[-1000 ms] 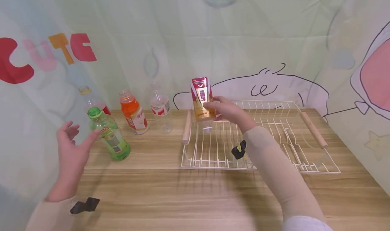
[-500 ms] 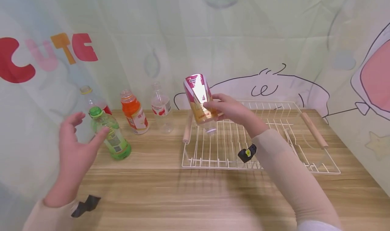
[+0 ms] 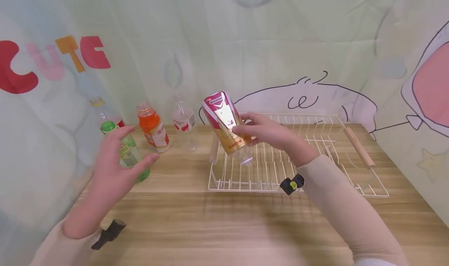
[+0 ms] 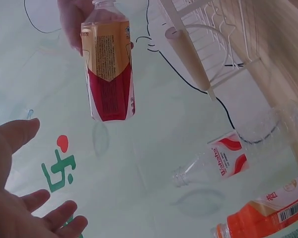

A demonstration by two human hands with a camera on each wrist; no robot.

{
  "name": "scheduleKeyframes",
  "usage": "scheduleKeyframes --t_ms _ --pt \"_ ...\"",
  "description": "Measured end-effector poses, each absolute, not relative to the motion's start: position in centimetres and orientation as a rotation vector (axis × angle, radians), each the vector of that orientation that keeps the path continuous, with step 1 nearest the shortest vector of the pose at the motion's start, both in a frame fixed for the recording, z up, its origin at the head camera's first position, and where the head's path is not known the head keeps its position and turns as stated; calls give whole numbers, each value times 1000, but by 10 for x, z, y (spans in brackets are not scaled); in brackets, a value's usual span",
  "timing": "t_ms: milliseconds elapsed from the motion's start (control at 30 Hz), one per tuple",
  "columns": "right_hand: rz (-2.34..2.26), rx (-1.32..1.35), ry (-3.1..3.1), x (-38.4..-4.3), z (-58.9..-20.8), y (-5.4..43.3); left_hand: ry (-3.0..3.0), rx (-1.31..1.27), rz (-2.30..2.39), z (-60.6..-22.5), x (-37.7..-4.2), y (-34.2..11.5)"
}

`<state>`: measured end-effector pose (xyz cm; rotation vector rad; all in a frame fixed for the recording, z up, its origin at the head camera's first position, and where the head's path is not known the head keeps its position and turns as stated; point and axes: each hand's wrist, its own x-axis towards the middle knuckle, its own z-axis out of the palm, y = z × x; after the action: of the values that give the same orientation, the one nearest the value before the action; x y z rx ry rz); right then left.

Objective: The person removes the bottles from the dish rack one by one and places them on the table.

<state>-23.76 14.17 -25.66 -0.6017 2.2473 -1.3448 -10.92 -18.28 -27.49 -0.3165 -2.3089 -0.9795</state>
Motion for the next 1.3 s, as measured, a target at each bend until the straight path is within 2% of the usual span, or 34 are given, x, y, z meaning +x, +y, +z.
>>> scheduleKeyframes --t_ms 733,1300 --pt "-1192 -662 2221 -204 -274 136 -2293 -881 -570 -276 -126 -133" --pt "-1182 -688 2111 -194 -287 131 -2420 -1023 -381 -290 -128 -117"
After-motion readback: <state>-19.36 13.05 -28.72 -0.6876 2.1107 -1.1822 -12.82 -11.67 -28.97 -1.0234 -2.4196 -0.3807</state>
